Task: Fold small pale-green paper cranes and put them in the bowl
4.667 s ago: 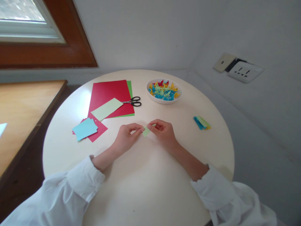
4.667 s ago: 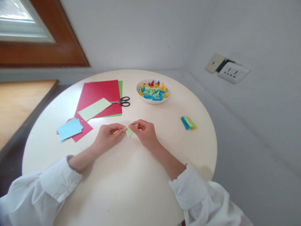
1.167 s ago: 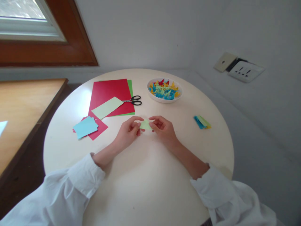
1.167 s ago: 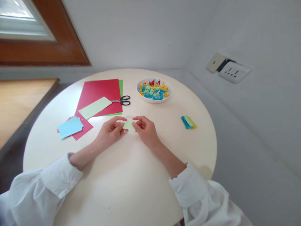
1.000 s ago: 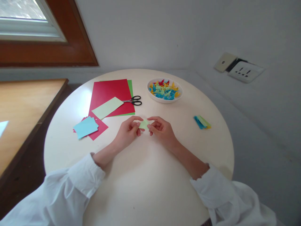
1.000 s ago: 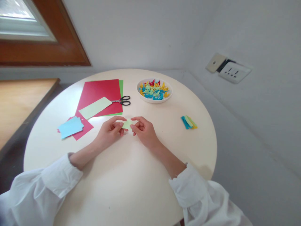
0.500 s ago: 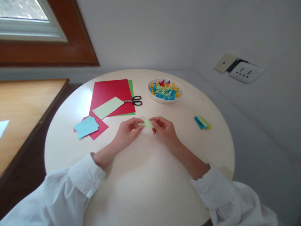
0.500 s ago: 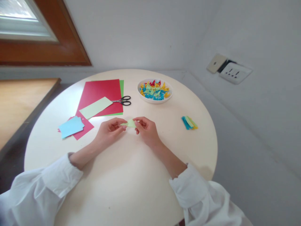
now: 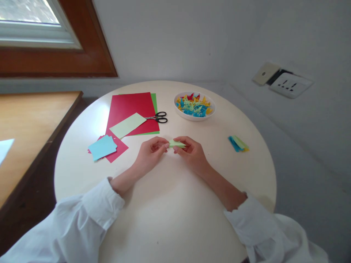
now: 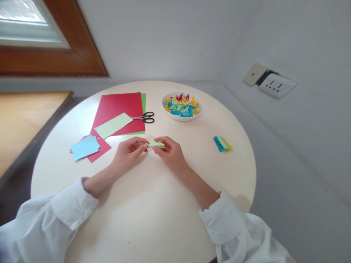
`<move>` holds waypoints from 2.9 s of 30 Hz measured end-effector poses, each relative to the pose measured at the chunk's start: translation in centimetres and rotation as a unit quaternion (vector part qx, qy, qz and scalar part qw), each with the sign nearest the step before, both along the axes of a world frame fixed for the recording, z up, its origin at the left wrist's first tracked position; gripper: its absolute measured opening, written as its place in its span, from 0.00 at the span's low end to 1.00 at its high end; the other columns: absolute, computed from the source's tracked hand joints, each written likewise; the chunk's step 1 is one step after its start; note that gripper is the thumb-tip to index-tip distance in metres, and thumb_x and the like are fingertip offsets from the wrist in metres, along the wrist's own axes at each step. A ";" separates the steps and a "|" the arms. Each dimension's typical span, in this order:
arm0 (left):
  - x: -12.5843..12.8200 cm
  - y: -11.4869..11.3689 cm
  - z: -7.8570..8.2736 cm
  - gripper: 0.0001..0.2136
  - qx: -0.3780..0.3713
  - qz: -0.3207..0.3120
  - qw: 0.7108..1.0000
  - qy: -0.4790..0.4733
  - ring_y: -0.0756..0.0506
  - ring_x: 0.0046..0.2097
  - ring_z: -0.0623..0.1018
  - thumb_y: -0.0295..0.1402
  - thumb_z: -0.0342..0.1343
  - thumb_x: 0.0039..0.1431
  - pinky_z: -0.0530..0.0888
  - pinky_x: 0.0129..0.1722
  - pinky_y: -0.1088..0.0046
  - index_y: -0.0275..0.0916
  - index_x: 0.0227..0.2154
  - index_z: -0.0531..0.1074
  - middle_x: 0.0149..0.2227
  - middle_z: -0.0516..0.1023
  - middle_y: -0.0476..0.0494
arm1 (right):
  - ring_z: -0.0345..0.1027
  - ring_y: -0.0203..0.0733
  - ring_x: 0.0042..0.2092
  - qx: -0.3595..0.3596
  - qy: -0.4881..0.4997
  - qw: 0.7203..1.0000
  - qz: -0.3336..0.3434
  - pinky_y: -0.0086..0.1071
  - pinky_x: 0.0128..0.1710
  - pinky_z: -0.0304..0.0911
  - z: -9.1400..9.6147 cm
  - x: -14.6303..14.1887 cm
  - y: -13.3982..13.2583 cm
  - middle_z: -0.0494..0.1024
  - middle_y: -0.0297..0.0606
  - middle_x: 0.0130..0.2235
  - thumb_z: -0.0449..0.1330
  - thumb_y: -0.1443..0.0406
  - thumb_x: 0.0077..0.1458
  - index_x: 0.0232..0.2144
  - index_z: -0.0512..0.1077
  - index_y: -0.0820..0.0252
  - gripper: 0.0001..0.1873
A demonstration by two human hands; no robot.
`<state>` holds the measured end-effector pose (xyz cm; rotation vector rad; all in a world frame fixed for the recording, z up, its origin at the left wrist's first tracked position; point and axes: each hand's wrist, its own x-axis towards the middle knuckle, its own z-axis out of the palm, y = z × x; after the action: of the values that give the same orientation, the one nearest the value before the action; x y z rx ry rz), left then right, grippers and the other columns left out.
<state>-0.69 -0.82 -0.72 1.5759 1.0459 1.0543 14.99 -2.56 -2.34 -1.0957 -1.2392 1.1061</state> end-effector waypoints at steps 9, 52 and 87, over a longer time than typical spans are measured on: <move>0.1 0.0 -0.1 0.09 0.005 0.008 1.000 0.003 0.50 0.28 0.74 0.37 0.55 0.51 0.70 0.28 0.76 0.35 0.27 0.71 0.26 0.75 0.46 | 0.69 0.33 0.27 0.010 -0.024 1.000 0.015 0.30 0.31 0.68 0.2 0.2 0.0 0.75 0.33 0.31 0.61 0.64 0.42 0.32 0.71 0.59 0.10; 0.0 -0.2 -0.9 0.07 0.023 -0.004 1.000 0.020 0.48 0.29 0.77 0.35 0.57 0.50 0.71 0.31 0.74 0.35 0.26 0.73 0.26 0.78 0.45 | 0.66 0.37 0.32 0.109 -0.136 0.983 -0.057 0.31 0.34 0.63 0.2 0.0 -0.4 0.72 0.35 0.28 0.58 0.61 0.50 0.26 0.69 0.59 0.07; 0.1 -0.7 -0.8 0.08 0.038 0.007 0.999 -0.019 0.45 0.35 0.80 0.33 0.57 0.50 0.77 0.37 0.72 0.36 0.33 0.69 0.31 0.80 0.43 | 0.68 0.35 0.30 0.173 -0.201 0.956 -0.127 0.29 0.32 0.66 0.2 -0.2 -0.9 0.74 0.34 0.28 0.57 0.65 0.51 0.28 0.70 0.59 0.03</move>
<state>-0.63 -1.55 -1.55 1.6050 1.0036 1.1409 14.79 -3.49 -2.10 -1.1973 -1.4901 0.4572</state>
